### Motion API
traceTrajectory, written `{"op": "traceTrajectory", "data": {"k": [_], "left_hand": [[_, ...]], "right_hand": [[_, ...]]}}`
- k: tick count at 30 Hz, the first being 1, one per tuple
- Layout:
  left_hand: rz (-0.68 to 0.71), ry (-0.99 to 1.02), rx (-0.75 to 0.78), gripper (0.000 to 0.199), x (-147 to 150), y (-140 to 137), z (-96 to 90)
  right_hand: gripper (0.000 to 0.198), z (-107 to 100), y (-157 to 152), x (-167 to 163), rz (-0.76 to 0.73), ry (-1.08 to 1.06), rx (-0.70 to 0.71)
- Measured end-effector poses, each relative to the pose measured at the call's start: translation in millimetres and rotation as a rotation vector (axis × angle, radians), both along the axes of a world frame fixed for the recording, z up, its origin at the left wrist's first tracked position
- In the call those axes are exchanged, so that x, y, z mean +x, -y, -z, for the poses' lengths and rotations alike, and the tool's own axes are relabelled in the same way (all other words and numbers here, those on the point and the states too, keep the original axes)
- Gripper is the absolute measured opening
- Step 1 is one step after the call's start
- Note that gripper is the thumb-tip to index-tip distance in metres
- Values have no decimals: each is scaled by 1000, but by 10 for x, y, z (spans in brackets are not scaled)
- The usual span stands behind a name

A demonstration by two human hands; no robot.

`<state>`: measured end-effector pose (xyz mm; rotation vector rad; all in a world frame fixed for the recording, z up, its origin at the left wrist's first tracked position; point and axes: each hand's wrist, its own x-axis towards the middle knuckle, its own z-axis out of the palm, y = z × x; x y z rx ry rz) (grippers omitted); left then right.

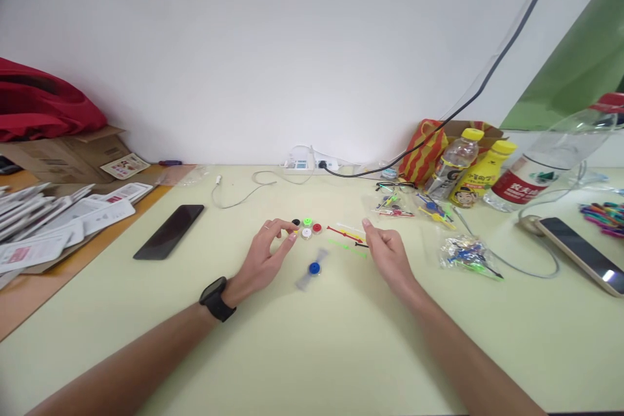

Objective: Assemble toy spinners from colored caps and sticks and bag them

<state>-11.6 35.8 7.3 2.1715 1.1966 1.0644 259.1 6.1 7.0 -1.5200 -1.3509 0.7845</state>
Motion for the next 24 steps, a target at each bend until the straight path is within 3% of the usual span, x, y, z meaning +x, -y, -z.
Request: {"op": "traceTrajectory", "data": {"k": [7,12,17,24], "left_hand": [[-94,-44,80,13,-169,-244,42],[-152,-62,29,14,-301,-427,105],[-146,-49,-99,19,-328,-488,164],[-90,-88,-102,18,-307,-467,171]], "right_hand": [[48,47,-185,353,-66,298,123],[27,188,-279,476,-138,517,128],[21,198,-319,641,-151,595,119],[16,75,-282,776,-251,621,35]]}}
